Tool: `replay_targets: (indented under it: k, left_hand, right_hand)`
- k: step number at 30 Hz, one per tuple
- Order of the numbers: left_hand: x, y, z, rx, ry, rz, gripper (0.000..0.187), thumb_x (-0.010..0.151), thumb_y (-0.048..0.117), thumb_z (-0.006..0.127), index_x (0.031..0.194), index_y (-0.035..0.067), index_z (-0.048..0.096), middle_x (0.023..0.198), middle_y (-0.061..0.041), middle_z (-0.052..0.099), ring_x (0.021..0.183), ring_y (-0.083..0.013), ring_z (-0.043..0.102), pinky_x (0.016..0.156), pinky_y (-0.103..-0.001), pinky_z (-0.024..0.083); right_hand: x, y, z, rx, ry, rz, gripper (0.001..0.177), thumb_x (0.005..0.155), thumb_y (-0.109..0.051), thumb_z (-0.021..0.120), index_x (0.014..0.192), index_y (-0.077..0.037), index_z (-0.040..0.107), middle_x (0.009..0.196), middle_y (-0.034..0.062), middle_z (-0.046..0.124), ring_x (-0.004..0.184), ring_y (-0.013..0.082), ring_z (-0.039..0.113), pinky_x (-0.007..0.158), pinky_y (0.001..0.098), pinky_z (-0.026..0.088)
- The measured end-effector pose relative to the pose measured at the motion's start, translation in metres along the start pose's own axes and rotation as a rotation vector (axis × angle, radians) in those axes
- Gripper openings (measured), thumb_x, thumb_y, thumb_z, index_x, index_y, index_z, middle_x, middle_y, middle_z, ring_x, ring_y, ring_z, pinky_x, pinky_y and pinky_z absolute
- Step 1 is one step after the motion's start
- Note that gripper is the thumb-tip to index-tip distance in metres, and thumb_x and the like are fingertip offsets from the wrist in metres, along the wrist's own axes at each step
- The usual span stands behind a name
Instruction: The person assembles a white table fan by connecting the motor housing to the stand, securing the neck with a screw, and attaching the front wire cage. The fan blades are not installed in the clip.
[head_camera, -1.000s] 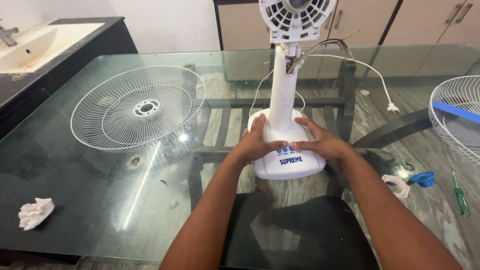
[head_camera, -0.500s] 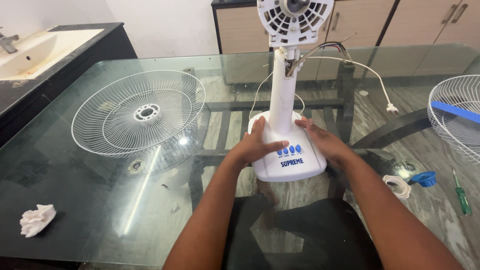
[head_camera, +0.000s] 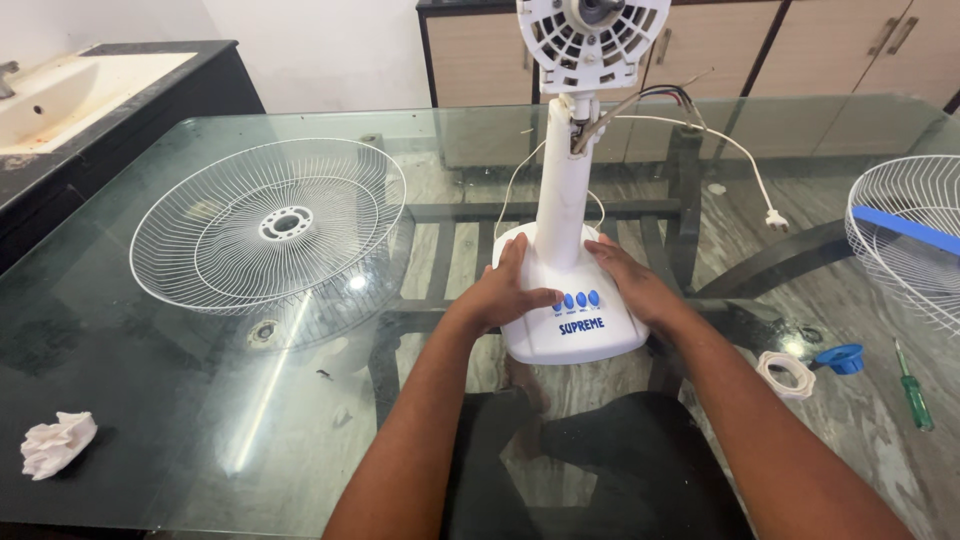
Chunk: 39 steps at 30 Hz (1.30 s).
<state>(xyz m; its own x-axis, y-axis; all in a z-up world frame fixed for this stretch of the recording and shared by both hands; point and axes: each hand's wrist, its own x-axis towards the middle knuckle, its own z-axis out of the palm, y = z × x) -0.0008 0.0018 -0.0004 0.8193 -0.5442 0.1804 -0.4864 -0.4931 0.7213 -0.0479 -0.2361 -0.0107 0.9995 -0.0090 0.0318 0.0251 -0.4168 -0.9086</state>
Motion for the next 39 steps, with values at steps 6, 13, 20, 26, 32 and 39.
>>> replay_targets:
  k: [6, 13, 20, 26, 32, 39]
  left_hand:
    - [-0.001, 0.006, -0.001, -0.093, -0.047, -0.162, 0.129, 0.07, 0.062, 0.079, 0.161, 0.0, 0.012, 0.167, -0.025, 0.026, 0.15, -0.0437, 0.027, 0.124, -0.047, 0.02]
    - [0.008, -0.006, 0.014, 0.059, -0.006, -0.113, 0.135, 0.068, 0.058, 0.087, 0.16, -0.004, 0.009, 0.163, -0.032, 0.021, 0.154, -0.0391, 0.023, 0.124, -0.053, 0.005]
    - [-0.002, 0.015, 0.003, -0.182, 0.257, -0.098, 0.085, 0.077, 0.047, 0.083, 0.14, -0.001, 0.051, 0.126, -0.023, 0.068, 0.114, -0.0338, 0.071, 0.095, -0.041, 0.055]
    - [0.006, 0.002, 0.004, -0.24, 0.678, 0.036, 0.043, 0.082, 0.018, 0.081, 0.118, 0.0, 0.068, 0.112, -0.015, 0.075, 0.098, -0.0238, 0.075, 0.082, -0.036, 0.061]
    - [-0.004, 0.034, 0.005, -0.415, 0.698, 0.091, 0.028, 0.088, 0.009, 0.073, 0.114, 0.001, 0.071, 0.108, -0.01, 0.078, 0.09, -0.0173, 0.076, 0.079, -0.031, 0.062]
    - [-0.018, 0.075, 0.016, -0.736, 0.645, 0.325, 0.043, 0.092, 0.009, 0.071, 0.13, -0.005, 0.056, 0.123, -0.008, 0.06, 0.104, -0.0182, 0.069, 0.083, -0.031, 0.06]
  right_hand:
    - [0.003, 0.006, -0.011, -0.234, -0.11, -0.033, 0.082, 0.086, -0.048, 0.062, 0.157, -0.018, 0.035, 0.173, 0.0052, 0.011, 0.156, 0.0247, 0.02, 0.121, 0.0366, 0.025]
    - [-0.002, -0.002, -0.012, -0.289, -0.115, -0.056, 0.089, 0.084, -0.055, 0.066, 0.159, -0.017, 0.035, 0.173, 0.0091, 0.013, 0.157, 0.0295, 0.022, 0.122, 0.0391, 0.025]
    - [-0.003, -0.003, -0.007, -0.254, 0.146, -0.122, 0.061, 0.091, -0.047, 0.064, 0.138, -0.009, 0.061, 0.153, 0.0134, 0.052, 0.131, 0.027, 0.057, 0.107, 0.0384, 0.044]
    - [0.002, 0.003, -0.013, -0.107, 0.433, -0.11, 0.035, 0.097, -0.033, 0.067, 0.115, -0.004, 0.075, 0.094, 0.01, 0.079, 0.084, 0.0152, 0.074, 0.078, 0.0304, 0.055]
    - [-0.024, -0.035, -0.004, -0.133, 0.588, -0.309, 0.024, 0.096, -0.025, 0.072, 0.104, -0.003, 0.077, 0.082, 0.0073, 0.076, 0.07, 0.0114, 0.068, 0.066, 0.0282, 0.055]
    - [-0.051, -0.077, 0.027, -0.307, 0.356, -0.547, 0.02, 0.094, -0.023, 0.074, 0.094, -0.003, 0.076, 0.075, 0.0086, 0.073, 0.061, 0.0147, 0.068, 0.057, 0.0311, 0.053]
